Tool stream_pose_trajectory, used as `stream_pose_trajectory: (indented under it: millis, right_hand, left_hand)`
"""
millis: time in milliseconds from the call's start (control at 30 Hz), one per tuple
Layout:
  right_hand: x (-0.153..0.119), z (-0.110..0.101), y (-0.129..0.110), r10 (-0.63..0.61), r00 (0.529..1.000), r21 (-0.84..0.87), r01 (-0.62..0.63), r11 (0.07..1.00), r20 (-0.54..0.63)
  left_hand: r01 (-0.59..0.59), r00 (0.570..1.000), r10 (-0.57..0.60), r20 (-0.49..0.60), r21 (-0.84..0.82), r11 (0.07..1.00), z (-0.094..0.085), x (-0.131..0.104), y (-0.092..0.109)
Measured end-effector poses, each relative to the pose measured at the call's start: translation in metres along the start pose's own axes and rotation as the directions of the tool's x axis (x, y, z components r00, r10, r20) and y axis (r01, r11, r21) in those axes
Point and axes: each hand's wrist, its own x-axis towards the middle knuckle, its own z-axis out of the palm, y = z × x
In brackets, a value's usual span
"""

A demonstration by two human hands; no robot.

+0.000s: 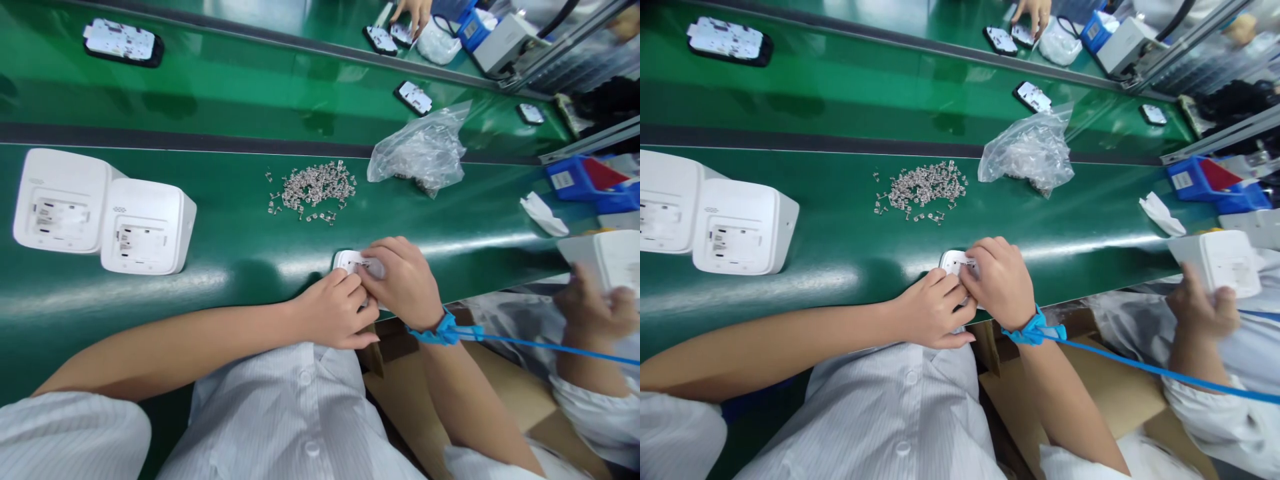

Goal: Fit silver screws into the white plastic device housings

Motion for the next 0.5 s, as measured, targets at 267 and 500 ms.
stream_pose_trajectory:
  millis: [267, 500]
  right_hand:
    - [0.002, 0.000, 0.005, -0.093, 0.996, 0.023, 0.093, 0.995, 0.002]
    - [-0.032, 0.007, 0.045, 0.096, 0.878, 0.040, -0.087, 0.995, -0.470]
  left_hand:
    - [0.011, 0.998, -0.008, 0.063, -0.044, 0.999, 0.002, 0.005, 0.002]
    - [-0.162, 0.981, 0.155, 0.120, 0.048, 0.986, -0.054, -0.043, 0.014]
